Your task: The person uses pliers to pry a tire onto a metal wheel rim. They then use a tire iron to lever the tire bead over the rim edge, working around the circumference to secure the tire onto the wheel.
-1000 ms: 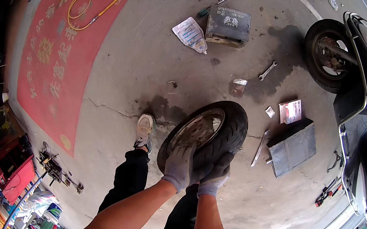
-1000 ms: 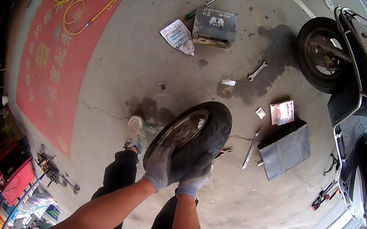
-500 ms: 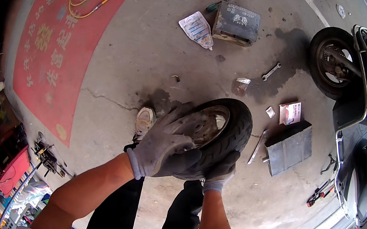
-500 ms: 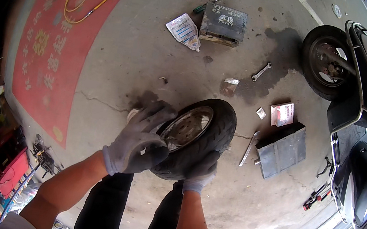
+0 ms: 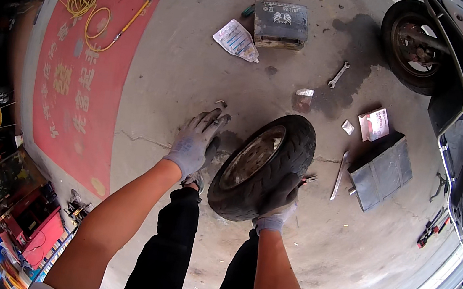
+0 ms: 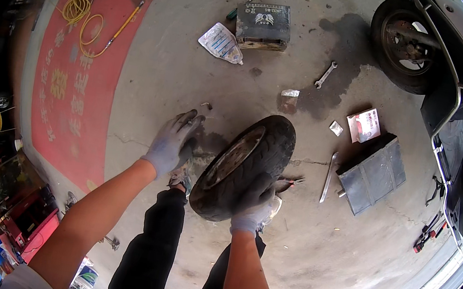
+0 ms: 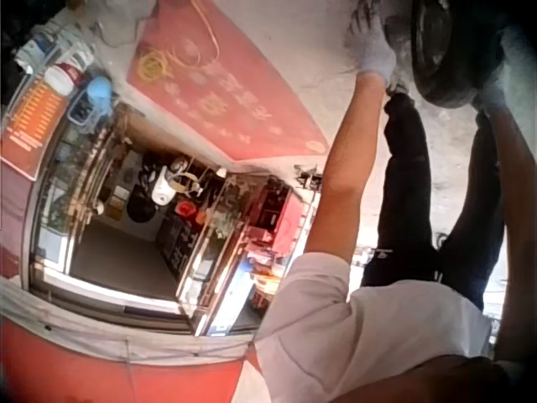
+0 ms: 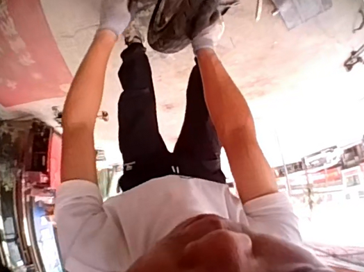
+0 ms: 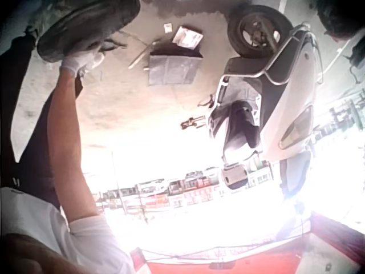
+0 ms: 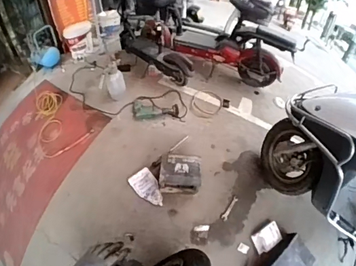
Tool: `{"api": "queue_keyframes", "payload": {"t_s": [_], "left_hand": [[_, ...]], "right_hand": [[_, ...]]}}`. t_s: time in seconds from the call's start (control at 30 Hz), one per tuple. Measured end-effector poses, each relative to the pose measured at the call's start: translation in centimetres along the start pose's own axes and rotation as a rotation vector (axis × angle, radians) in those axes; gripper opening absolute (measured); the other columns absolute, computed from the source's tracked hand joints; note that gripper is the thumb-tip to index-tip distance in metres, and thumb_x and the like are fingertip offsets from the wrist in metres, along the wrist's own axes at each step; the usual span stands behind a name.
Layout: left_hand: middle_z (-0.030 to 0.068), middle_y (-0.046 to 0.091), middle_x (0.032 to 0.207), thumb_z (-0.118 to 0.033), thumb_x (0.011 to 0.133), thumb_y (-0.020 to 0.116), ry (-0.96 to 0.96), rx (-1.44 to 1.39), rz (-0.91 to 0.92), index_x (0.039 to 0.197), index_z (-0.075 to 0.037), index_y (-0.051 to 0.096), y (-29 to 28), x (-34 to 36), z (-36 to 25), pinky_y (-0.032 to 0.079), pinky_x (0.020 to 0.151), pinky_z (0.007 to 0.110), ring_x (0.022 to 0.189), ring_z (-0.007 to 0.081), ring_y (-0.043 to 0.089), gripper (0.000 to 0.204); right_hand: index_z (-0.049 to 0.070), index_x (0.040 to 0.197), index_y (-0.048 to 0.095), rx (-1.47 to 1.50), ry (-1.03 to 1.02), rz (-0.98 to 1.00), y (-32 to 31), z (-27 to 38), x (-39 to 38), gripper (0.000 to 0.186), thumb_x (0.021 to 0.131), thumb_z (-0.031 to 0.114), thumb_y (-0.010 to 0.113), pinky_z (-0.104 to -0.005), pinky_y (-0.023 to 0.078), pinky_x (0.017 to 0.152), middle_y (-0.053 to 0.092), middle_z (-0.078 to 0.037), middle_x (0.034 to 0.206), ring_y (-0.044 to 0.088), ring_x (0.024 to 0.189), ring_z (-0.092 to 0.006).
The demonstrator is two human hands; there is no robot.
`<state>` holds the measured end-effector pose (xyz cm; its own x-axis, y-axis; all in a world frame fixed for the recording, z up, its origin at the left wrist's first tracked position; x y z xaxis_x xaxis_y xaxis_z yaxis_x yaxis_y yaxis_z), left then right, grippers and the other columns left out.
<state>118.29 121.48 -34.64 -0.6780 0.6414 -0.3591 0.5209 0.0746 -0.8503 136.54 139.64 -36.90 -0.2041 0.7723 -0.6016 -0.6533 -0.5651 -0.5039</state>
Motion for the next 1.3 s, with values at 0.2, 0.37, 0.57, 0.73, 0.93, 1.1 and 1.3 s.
{"api": "queue_keyframes", "payload": {"t_s": [0.2,0.37,0.57,0.73,0.93,1.1,1.3], "left_hand": [[0.0166,0.034,0.151,-0.019,0.082,0.066,0.217,-0.16,-0.023,0.144,-0.025,0.044,-3.4,0.7,-7.9,0.034,0.108,0.049,0.134,0.0401,0.037,0.066],[0.0188,0.031,0.151,-0.029,0.072,0.079,0.338,-0.077,0.058,0.129,-0.028,0.06,-1.2,1.3,-12.2,0.036,0.108,0.052,0.134,0.0427,0.035,0.06],[0.019,0.031,0.151,-0.034,0.075,0.078,0.292,-0.075,0.103,0.126,-0.029,0.062,-1.3,1.9,-13.7,0.042,0.105,0.047,0.135,0.0467,0.032,0.053],[0.0201,0.032,0.15,-0.038,0.082,0.071,0.29,-0.032,0.18,0.128,-0.03,0.06,-0.6,1.8,-14.6,0.04,0.106,0.051,0.134,0.0495,0.033,0.048],[0.0197,0.033,0.15,-0.034,0.078,0.075,0.272,-0.062,0.174,0.121,-0.027,0.064,-0.6,1.1,-15.5,0.039,0.107,0.051,0.135,0.0481,0.033,0.045],[0.0204,0.034,0.149,-0.031,0.071,0.081,0.26,-0.034,0.106,0.129,-0.021,0.058,-0.3,0.4,-14.7,0.038,0.108,0.05,0.135,0.046,0.033,0.063],[0.0246,0.039,0.145,-0.022,0.078,0.076,-0.263,-0.608,0.105,0.145,0.008,0.024,1.3,1.1,-14.4,0.037,0.108,0.038,0.13,0.0336,0.045,0.09]], "right_hand": [[-0.004,0.108,0.056,-0.064,-0.027,0.078,-0.1,1.4,-0.3,0.046,0.096,0.04,0.048,-0.0451,0.046,0.082,0.063,-0.029,0.105,0.06,0.1,-0.0446],[-0.003,0.113,0.055,0.445,0.39,0.453,-4.8,5.5,2.2,0.045,0.097,0.039,0.054,-0.0358,0.051,0.073,0.066,-0.017,0.099,0.066,0.087,-0.0266],[0.006,0.131,0.053,-0.2,-0.558,0.447,-10.2,11.5,2.0,0.046,0.088,0.016,0.067,-0.0343,0.051,0.074,0.064,-0.016,0.102,0.063,0.09,-0.025],[0.014,0.121,0.063,-0.569,-0.933,0.544,-8.4,13.5,1.7,0.04,0.082,0.008,0.068,-0.0422,0.05,0.076,0.062,-0.019,0.098,0.06,0.089,-0.0359],[0.006,0.106,0.067,-0.15,-0.633,0.66,-8.9,11.4,3.6,0.02,0.087,0.01,0.065,-0.0347,0.05,0.073,0.066,-0.014,0.088,0.064,0.079,-0.0271],[-0.003,0.109,0.061,0.473,-0.202,0.784,-13.5,14.8,5.4,0.025,0.091,0.014,0.063,-0.0257,0.049,0.067,0.065,-0.006,0.086,0.063,0.078,-0.0124],[-0.01,0.129,0.041,-0.572,-0.119,-0.165,-17.2,8.2,15.0,0.06,0.092,0.034,0.057,-0.0415,0.052,0.075,0.068,-0.023,0.087,0.068,0.082,-0.0338]]}}
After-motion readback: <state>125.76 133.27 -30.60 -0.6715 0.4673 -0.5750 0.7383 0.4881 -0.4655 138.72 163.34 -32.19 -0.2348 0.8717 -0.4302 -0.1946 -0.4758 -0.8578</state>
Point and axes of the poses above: each hand's wrist, its own x-axis towards the middle knuckle, its own y-axis out of the palm, z = x × y, the point moved 2 cm from there along x, towards the middle knuckle
